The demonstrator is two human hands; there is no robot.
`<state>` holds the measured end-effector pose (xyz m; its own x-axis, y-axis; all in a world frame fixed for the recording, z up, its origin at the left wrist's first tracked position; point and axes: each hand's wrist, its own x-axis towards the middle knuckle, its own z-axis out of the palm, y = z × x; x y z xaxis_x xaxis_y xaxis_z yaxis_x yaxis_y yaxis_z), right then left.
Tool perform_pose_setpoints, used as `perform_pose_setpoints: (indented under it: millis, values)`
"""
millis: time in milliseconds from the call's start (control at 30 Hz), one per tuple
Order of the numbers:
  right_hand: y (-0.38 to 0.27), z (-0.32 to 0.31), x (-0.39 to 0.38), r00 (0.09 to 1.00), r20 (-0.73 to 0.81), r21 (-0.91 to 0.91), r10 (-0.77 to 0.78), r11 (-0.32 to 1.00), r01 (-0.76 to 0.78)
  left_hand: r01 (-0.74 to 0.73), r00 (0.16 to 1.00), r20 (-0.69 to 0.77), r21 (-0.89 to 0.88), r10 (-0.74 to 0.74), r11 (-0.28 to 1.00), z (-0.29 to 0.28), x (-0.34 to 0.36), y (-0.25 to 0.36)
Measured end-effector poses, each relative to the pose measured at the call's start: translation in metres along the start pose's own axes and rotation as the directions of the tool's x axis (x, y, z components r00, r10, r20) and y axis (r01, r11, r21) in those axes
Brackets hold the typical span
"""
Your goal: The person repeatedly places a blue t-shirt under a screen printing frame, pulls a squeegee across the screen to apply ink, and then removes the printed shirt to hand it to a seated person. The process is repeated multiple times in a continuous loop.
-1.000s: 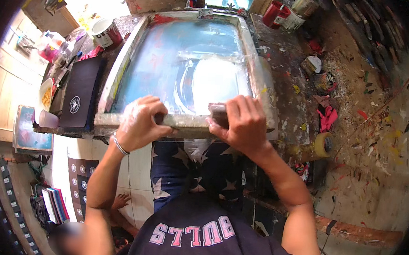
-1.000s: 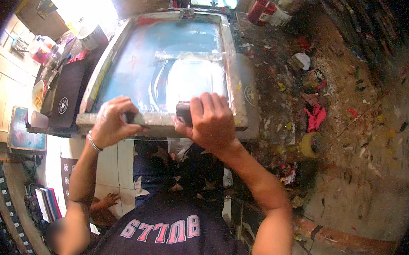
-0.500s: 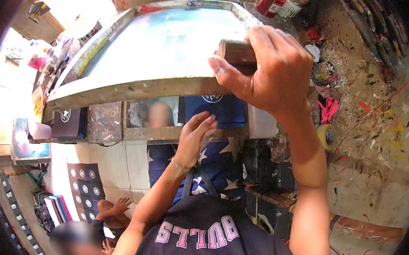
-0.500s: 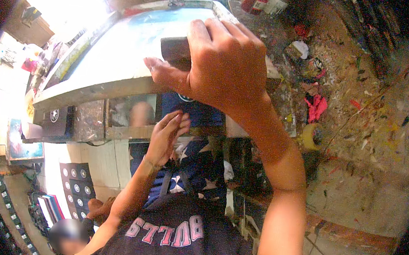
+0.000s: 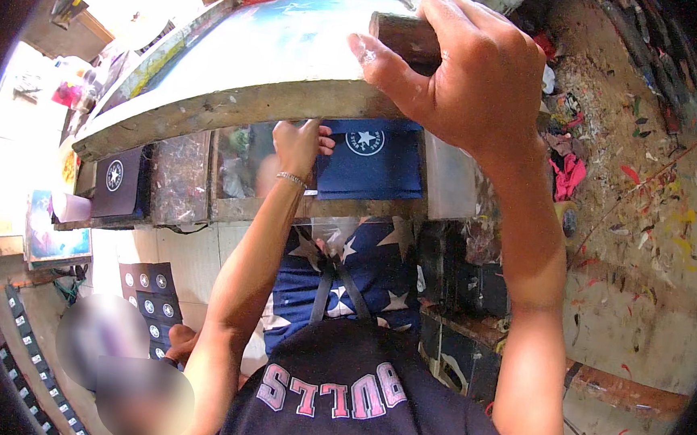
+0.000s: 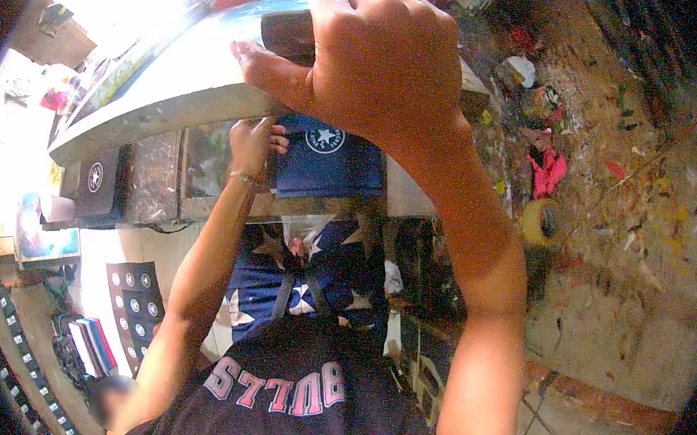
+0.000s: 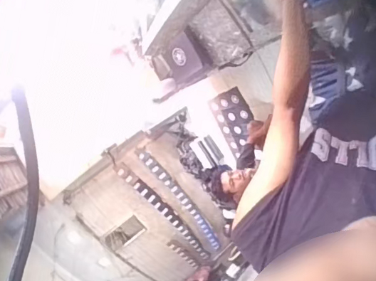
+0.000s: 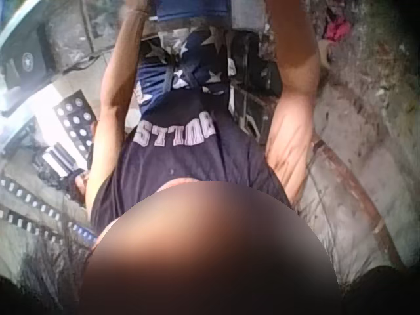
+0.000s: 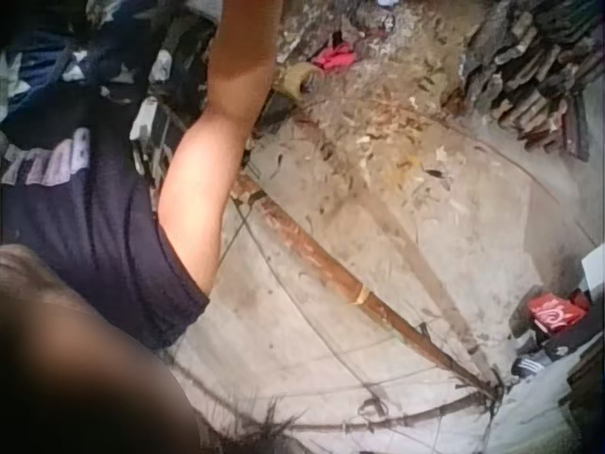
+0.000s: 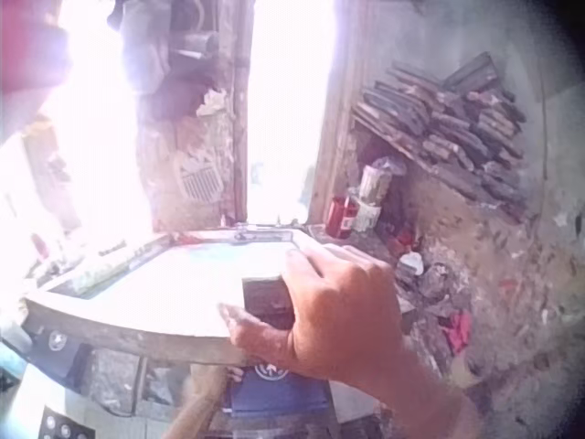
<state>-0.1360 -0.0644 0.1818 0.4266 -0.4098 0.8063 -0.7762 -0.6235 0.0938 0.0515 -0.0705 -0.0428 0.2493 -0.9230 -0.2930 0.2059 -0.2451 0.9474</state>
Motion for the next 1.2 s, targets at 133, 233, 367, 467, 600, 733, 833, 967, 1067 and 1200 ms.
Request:
perform_pose_setpoints:
  millis: [133,233,367,467,600,733,833,967,1067,1200]
  values:
    - [-0.001,-0.006,0.004,0.996,0.078,-0.063,0.035,0.998,-0.030,-0.004,1.000,-0.007,0.376,0.007,0.927,0.002,0.050,-0.019]
    - [0.000,-0.008,0.006,0.997,0.063,-0.108,0.037,0.994,-0.030,-0.321,0.925,0.009,0.549,0.379,0.771,0.006,0.072,-0.018]
    - [0.002,-0.007,0.012,0.996,0.070,-0.102,0.060,0.993,-0.053,-0.069,0.983,0.179,0.537,-0.034,0.841,-0.017,0.036,-0.001]
    - [0.004,-0.007,0.018,0.996,0.060,-0.105,0.067,0.993,-0.060,-0.157,0.946,0.316,0.227,0.079,0.961,-0.056,-0.039,-0.006]
    - [0.003,-0.016,0.024,0.993,0.083,0.013,0.078,0.997,-0.079,0.056,0.975,0.214,0.006,-0.056,0.998,-0.104,-0.111,-0.042]
    - [0.002,-0.021,0.031,0.984,0.137,0.123,0.118,0.983,-0.135,0.202,0.979,0.032,-0.143,-0.200,0.969,-0.122,-0.135,-0.053]
    - [0.003,-0.020,0.034,0.966,0.208,-0.014,0.156,0.988,-0.156,0.318,0.929,0.068,-0.653,-0.365,0.687,-0.110,-0.151,-0.051]
    - [0.008,-0.019,0.033,0.955,0.222,-0.004,0.195,0.980,-0.200,0.307,0.925,0.138,-0.822,-0.355,0.480,-0.071,-0.182,-0.074]
    - [0.011,-0.020,0.032,0.951,0.248,-0.010,0.185,0.982,-0.189,0.321,0.904,0.003,-0.667,-0.428,0.672,-0.061,-0.195,-0.096]
    - [0.021,-0.019,0.035,0.919,0.258,-0.131,0.299,0.953,-0.274,0.213,0.920,-0.215,-0.428,-0.327,0.879,-0.104,-0.213,-0.094]
